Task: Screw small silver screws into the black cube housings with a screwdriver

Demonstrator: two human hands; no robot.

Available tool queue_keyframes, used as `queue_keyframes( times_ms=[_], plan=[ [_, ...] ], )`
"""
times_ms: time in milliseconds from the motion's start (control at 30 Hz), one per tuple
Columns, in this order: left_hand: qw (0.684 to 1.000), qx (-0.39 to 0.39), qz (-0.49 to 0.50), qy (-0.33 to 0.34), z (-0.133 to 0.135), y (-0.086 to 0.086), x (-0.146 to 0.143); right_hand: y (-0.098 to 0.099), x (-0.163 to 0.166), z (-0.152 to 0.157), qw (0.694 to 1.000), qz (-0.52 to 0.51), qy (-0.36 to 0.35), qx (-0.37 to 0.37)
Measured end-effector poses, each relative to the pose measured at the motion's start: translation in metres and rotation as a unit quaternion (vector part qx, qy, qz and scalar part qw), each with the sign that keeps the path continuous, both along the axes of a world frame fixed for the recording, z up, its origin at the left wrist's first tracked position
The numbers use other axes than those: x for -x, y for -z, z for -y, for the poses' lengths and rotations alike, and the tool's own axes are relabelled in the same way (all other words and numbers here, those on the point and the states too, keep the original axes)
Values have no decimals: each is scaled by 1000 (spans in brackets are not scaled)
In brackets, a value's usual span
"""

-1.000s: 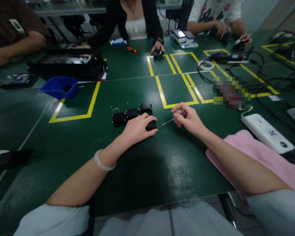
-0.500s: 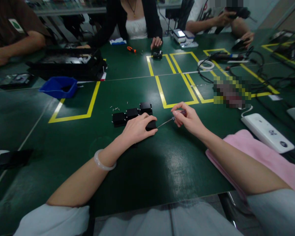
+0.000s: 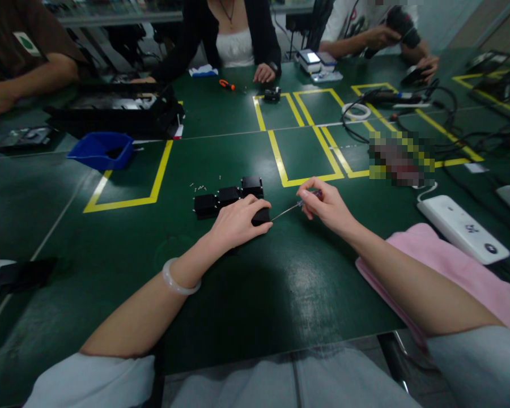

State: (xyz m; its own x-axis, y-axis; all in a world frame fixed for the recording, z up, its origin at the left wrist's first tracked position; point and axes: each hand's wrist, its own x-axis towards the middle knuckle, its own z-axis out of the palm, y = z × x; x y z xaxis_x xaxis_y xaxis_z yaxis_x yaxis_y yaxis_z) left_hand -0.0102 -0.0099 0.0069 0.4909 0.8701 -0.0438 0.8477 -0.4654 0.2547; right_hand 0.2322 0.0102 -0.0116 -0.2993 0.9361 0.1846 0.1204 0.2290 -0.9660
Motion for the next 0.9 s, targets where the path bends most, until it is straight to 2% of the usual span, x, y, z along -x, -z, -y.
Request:
queue_keyframes(
  times_ms=[233, 400, 633, 900],
  plan=[
    [1000, -11, -4, -1, 0, 1, 0, 2, 1, 0, 999, -39, -12, 2],
    [1000, -15, -3, -1, 0, 1, -1, 2, 1, 0, 1000, -18, 3, 5],
    [1000, -14, -1, 1, 0, 1, 0, 1, 1, 0, 999, -48, -15, 7],
    [1000, -9, -1, 0, 0, 0, -1, -1, 0, 0, 1000, -22, -10, 7]
  ],
)
